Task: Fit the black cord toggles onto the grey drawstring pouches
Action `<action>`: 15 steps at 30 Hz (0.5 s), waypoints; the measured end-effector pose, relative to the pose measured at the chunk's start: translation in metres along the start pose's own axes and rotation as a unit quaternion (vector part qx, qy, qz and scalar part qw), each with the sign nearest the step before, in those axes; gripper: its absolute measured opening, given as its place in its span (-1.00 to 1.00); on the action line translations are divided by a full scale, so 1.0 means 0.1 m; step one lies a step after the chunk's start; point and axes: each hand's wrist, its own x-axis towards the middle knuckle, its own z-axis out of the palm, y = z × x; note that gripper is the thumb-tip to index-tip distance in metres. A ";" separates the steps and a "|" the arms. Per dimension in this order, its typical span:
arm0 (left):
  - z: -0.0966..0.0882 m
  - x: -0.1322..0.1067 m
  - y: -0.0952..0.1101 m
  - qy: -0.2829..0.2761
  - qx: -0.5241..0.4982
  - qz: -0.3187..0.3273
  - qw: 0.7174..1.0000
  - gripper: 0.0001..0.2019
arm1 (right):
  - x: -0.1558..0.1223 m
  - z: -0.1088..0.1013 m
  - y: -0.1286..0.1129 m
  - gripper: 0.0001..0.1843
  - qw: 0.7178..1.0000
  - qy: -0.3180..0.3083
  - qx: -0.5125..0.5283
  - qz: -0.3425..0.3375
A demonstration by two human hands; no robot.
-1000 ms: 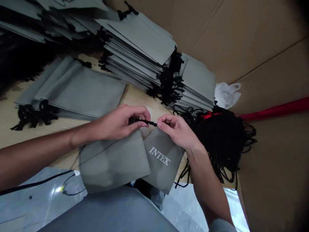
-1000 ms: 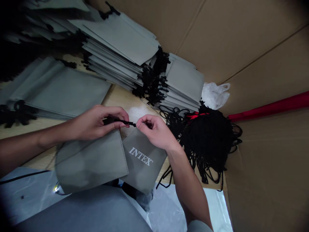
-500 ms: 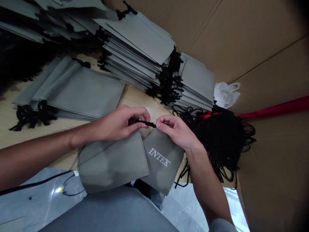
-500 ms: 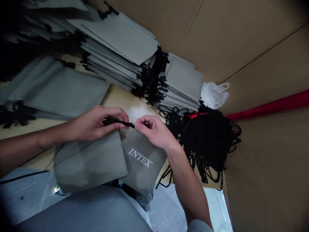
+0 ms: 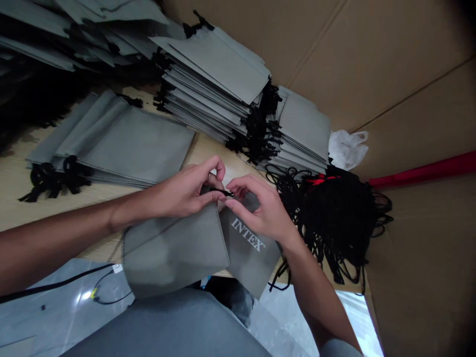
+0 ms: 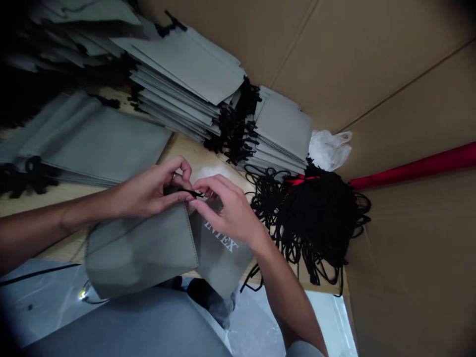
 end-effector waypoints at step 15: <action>-0.11 0.05 0.10 -0.105 0.136 0.001 0.985 -0.73 | -0.03 0.10 0.09 -0.93 0.994 0.049 0.062 0.076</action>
